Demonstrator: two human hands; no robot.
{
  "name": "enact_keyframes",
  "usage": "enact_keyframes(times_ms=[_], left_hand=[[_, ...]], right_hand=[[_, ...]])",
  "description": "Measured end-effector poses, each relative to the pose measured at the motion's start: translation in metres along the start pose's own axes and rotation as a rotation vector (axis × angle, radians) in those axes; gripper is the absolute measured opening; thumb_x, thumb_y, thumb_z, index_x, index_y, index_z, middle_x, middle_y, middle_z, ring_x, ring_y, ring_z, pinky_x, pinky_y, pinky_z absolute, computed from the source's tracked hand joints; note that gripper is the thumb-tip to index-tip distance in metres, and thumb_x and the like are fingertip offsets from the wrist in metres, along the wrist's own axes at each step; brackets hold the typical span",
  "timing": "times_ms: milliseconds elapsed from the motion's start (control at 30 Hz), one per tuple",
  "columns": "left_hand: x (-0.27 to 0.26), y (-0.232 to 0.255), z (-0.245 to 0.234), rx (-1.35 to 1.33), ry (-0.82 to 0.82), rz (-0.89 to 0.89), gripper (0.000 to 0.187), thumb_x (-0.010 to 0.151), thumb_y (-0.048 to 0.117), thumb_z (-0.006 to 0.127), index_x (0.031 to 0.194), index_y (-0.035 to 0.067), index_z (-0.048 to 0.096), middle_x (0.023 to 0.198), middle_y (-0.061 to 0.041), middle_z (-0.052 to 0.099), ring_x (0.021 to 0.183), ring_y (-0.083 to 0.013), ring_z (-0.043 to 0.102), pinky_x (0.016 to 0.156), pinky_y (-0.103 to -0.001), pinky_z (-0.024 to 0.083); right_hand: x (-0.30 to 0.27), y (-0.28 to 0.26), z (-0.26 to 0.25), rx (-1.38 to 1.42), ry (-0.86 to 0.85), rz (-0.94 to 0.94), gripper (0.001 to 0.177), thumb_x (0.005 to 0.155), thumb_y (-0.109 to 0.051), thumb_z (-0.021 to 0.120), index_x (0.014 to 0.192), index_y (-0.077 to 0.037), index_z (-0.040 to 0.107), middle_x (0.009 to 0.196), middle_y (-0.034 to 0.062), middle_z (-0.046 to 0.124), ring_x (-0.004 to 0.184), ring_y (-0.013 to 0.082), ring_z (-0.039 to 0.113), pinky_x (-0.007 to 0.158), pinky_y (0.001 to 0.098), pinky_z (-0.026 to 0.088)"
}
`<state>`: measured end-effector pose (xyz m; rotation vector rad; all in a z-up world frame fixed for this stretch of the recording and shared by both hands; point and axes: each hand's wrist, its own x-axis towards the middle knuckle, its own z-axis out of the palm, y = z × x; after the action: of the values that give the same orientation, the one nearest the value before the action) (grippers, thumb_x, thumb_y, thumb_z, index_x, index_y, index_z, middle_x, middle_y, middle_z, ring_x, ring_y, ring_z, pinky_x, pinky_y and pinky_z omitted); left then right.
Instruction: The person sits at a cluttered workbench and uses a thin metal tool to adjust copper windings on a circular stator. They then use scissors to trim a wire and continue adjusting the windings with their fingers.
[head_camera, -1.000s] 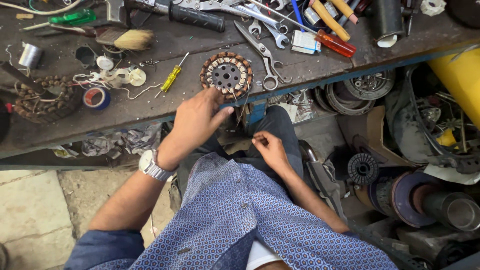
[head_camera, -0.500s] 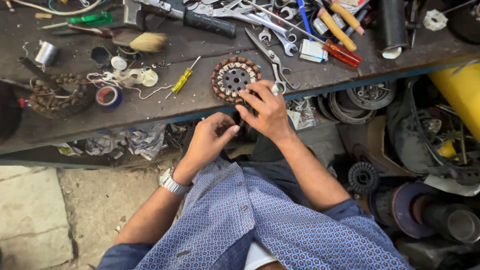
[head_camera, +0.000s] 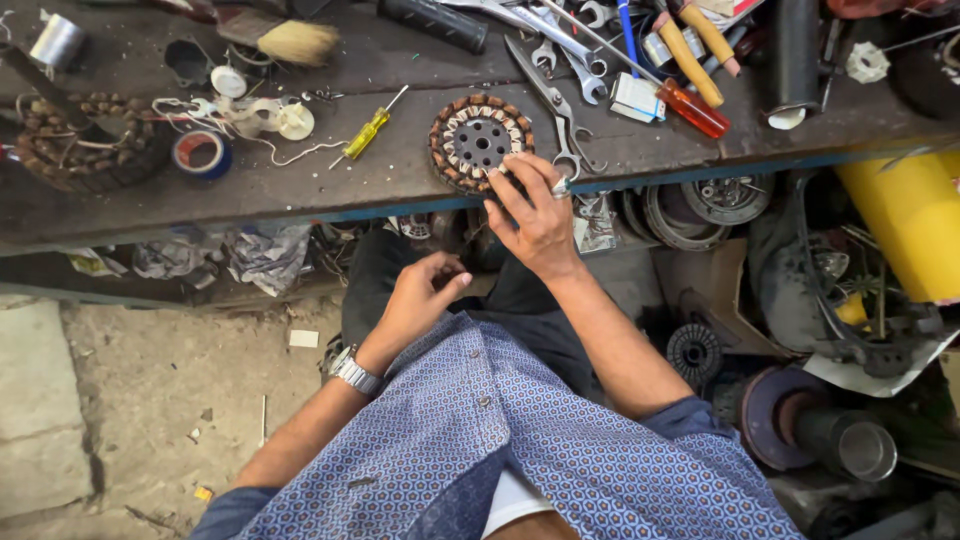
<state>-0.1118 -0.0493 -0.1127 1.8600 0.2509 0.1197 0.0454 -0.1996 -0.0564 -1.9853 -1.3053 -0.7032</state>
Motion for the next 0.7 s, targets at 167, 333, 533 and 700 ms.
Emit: enact_keyframes(times_ms=[167, 333, 533, 700], left_hand=[[-0.003, -0.004, -0.004, 0.041, 0.01, -0.065, 0.024, 0.091, 0.023, 0.072, 0.099, 0.0, 0.071, 0.087, -0.011, 0.075, 0.073, -0.016, 0.07, 0.064, -0.031, 0.052], [-0.007, -0.017, -0.004, 0.038, 0.044, -0.055, 0.024, 0.091, 0.023, 0.072, 0.098, 0.0, 0.071, 0.085, -0.012, 0.075, 0.073, -0.018, 0.07, 0.065, -0.032, 0.053], [-0.015, -0.041, 0.012, 0.081, 0.012, -0.001, 0.025, 0.09, 0.024, 0.073, 0.098, 0.0, 0.072, 0.088, -0.014, 0.075, 0.078, -0.0225, 0.073, 0.07, -0.035, 0.056], [-0.022, -0.045, 0.016, 0.065, -0.051, -0.08, 0.025, 0.089, 0.025, 0.072, 0.097, 0.001, 0.071, 0.087, -0.014, 0.075, 0.076, -0.0235, 0.072, 0.069, -0.036, 0.056]], right_hand=[[-0.004, 0.001, 0.006, 0.032, 0.002, 0.041, 0.037, 0.089, -0.007, 0.08, 0.122, 0.002, 0.064, 0.132, 0.016, 0.061, 0.126, 0.037, 0.059, 0.108, 0.0465, 0.051], [-0.007, -0.007, 0.007, 0.055, 0.02, 0.089, 0.04, 0.088, -0.004, 0.079, 0.125, 0.0, 0.063, 0.135, 0.0165, 0.061, 0.129, 0.0381, 0.058, 0.108, 0.0463, 0.051], [-0.007, -0.007, -0.002, 0.127, 0.003, 0.187, 0.041, 0.09, -0.003, 0.08, 0.127, -0.001, 0.065, 0.136, 0.017, 0.061, 0.13, 0.0367, 0.059, 0.109, 0.0441, 0.051], [-0.015, -0.02, -0.001, 0.141, 0.146, 0.429, 0.028, 0.088, -0.013, 0.086, 0.1, 0.0, 0.063, 0.106, 0.012, 0.064, 0.1, 0.029, 0.062, 0.088, 0.04, 0.051]])
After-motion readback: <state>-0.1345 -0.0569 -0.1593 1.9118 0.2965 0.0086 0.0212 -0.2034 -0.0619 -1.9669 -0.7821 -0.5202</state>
